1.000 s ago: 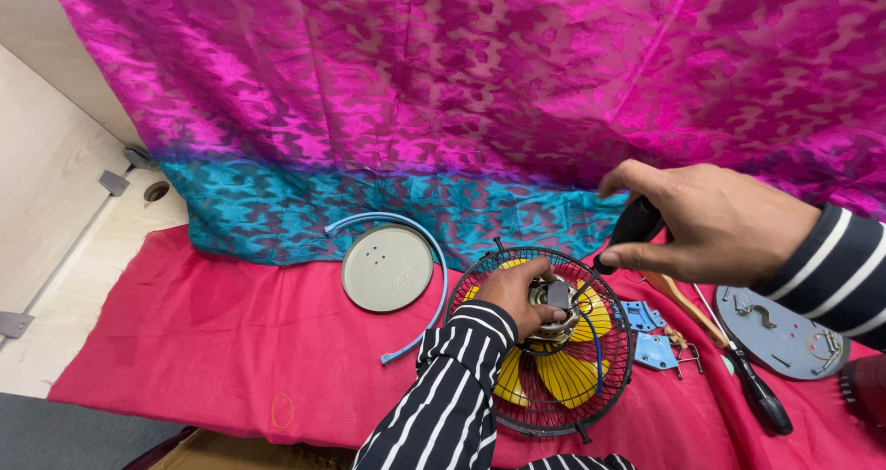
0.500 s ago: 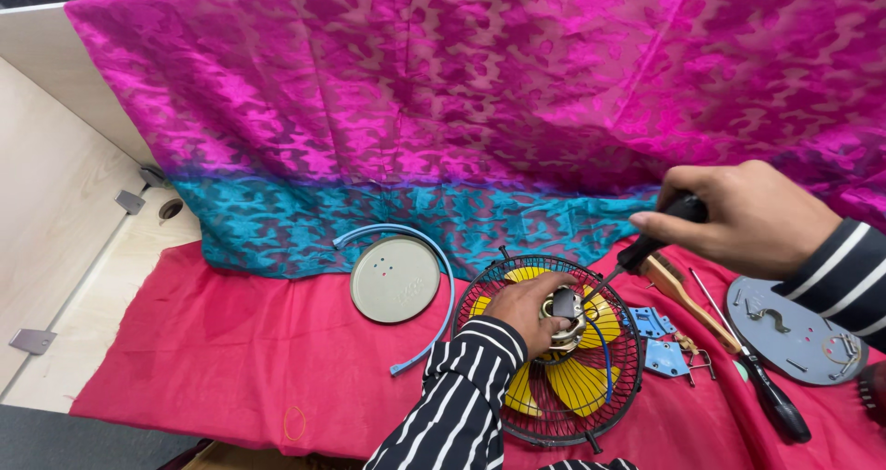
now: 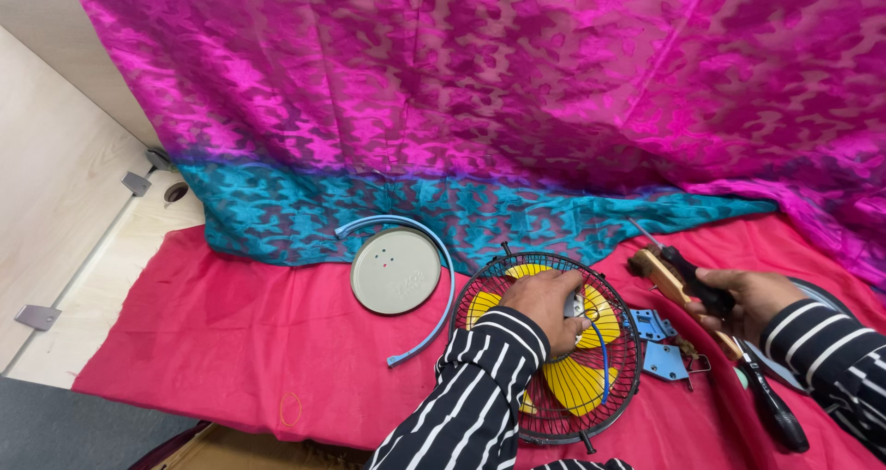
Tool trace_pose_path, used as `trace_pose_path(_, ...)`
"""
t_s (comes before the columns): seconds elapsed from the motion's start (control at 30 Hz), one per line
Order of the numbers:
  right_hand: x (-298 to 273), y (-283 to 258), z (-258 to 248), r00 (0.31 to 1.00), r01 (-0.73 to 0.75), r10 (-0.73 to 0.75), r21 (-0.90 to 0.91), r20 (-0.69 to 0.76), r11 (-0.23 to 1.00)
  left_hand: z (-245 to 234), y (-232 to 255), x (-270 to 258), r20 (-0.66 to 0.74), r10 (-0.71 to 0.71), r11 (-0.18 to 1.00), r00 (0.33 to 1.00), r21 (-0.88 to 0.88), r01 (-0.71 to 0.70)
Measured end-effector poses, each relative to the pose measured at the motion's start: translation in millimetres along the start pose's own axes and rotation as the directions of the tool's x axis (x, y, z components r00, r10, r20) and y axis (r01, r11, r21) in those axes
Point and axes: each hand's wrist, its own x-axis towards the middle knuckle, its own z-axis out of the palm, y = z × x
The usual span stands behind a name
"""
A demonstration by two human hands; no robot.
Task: The person reassembles an electric fan by securing the motor housing, attaching the fan blade, and fitting the front grille. They use a screwdriver to tighten components and align the parts by hand.
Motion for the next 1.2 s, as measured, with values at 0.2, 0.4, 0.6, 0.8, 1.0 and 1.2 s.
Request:
trace_pose_path(0.2, 20, 37, 7, 0.995, -0.083, 0.079, -0.068, -0.055, 0.994, 12, 3, 8, -0.031, -0.224, 0.974, 0.974, -0.05, 0.222)
trace_pose_path(0.4, 29, 52, 12, 0.992, -0.125, 0.119, -0.141, -0.05, 0.982, 31, -3, 15, -0.082, -0.256, 0.967, 0.963, -0.032, 0.254)
trace_pose_path(0.6, 37, 73, 16, 0.996, -0.091, 0.091, -0.296, -0.013, 0.951, 27, 7, 13, 0.02, -0.33, 0.943, 0.944, 0.057, 0.329)
trace_pose_path(0.8, 49, 77, 17, 0.998, 0.055, -0.068, -0.637, 0.004, 0.769, 17, 16, 15, 0.077, -0.38, 0.925, 0.922, 0.056, 0.376)
trace_pose_path(1.0, 43, 86, 17, 0.988, 0.136, -0.149, -0.699, 0.042, 0.702, 24, 4, 18, 0.047, -0.314, 0.948, 0.948, 0.072, 0.31)
trace_pose_path(1.2, 34, 82, 1, 0.936, 0.233, -0.348, -0.661, -0.046, 0.713, 24, -25, 9, -0.073, -0.19, 0.981, 0.979, -0.057, 0.186)
